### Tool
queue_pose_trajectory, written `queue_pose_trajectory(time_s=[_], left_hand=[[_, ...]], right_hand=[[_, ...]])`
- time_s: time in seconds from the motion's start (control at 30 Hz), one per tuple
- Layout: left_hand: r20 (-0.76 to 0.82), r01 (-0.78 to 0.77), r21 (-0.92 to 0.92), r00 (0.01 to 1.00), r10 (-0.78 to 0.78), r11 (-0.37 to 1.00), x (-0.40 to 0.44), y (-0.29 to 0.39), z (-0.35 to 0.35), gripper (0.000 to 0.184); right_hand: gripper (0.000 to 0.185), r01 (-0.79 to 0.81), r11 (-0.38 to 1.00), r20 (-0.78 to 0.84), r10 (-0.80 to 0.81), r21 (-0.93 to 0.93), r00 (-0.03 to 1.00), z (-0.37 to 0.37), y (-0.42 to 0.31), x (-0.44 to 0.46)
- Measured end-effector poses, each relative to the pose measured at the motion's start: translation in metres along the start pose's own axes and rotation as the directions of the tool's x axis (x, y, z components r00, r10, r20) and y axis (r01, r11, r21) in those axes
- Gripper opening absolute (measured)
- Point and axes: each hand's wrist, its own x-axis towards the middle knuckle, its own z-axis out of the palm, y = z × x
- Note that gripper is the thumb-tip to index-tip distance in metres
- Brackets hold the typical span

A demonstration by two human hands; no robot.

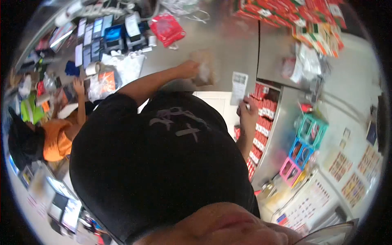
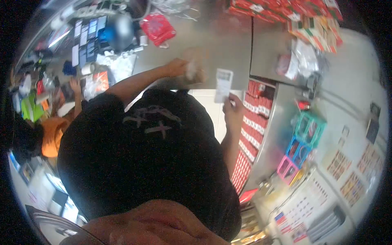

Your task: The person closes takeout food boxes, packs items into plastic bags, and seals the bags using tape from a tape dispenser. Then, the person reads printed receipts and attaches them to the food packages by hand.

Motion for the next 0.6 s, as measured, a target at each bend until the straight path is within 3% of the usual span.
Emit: queue_pose_trajectory(time_s=[0.03, 0.1, 0.2, 0.3, 0.33, 0.4, 0.43, 0.47, 0.5, 0.53, 0.57, 0.6], left_hand=[[-0.072, -0.038, -0.043, 0.997, 0.035, 0.998, -0.020, 0.011, -0.023, 0.030], [0.138, 0.076, 0.031, 0.987, -0.079, 0.997, -0.041, 0.001, -0.051, 0.031], [0.188, 0.164, 0.142, 0.964, -0.189, 0.976, -0.072, -0.009, -0.071, 0.032], [0.290, 0.303, 0.501, 0.824, -0.487, 0.811, -0.086, 0.029, -0.106, 0.038], [0.047, 0.234, 0.583, 0.946, -0.320, 0.778, -0.100, 0.057, -0.116, 0.044], [-0.170, 0.102, 0.510, 0.985, -0.016, 0.854, -0.105, 0.105, -0.150, 0.056], [-0.180, -0.008, 0.330, 0.981, 0.071, 0.944, -0.101, 0.126, -0.171, 0.061], [-0.192, -0.068, -0.034, 0.979, 0.061, 0.997, -0.102, 0.144, -0.189, 0.057], [-0.207, -0.134, -0.390, 0.977, 0.054, 0.911, -0.108, 0.164, -0.204, 0.054], [-0.225, -0.195, -0.690, 0.973, 0.049, 0.697, -0.113, 0.184, -0.215, 0.050], [-0.372, -0.321, -0.688, 0.926, 0.063, 0.650, -0.115, 0.202, -0.223, 0.036], [-0.359, -0.249, -0.684, 0.933, -0.019, 0.685, -0.114, 0.203, -0.227, 0.033]], right_hand=[[0.020, 0.050, 0.999, 0.033, -0.050, -0.001, 0.998, 0.009, -0.013, -0.002], [0.024, 0.156, 0.988, 0.099, -0.155, -0.006, 0.983, 0.030, -0.035, -0.004], [0.025, 0.234, 0.968, 0.141, -0.246, 0.093, 0.959, 0.064, -0.064, -0.009], [0.024, 0.428, 0.903, 0.206, -0.415, -0.022, 0.886, 0.088, -0.087, -0.009], [0.024, 0.478, 0.877, 0.235, -0.453, -0.058, 0.860, 0.095, -0.095, -0.008], [0.023, 0.494, 0.869, 0.262, -0.468, -0.038, 0.844, 0.112, -0.110, -0.011], [0.022, 0.481, 0.876, 0.265, -0.457, -0.030, 0.849, 0.122, -0.117, -0.013], [0.022, 0.469, 0.883, 0.270, -0.448, -0.017, 0.853, 0.131, -0.121, -0.014], [0.022, 0.486, 0.874, 0.294, -0.460, -0.015, 0.838, 0.141, -0.123, -0.013], [0.022, 0.502, 0.865, 0.318, -0.472, -0.012, 0.822, 0.150, -0.124, -0.012], [0.022, 0.519, 0.855, 0.346, -0.479, -0.027, 0.807, 0.157, -0.126, -0.010], [0.022, 0.536, 0.843, 0.373, -0.485, -0.040, 0.791, 0.165, -0.129, -0.008]])
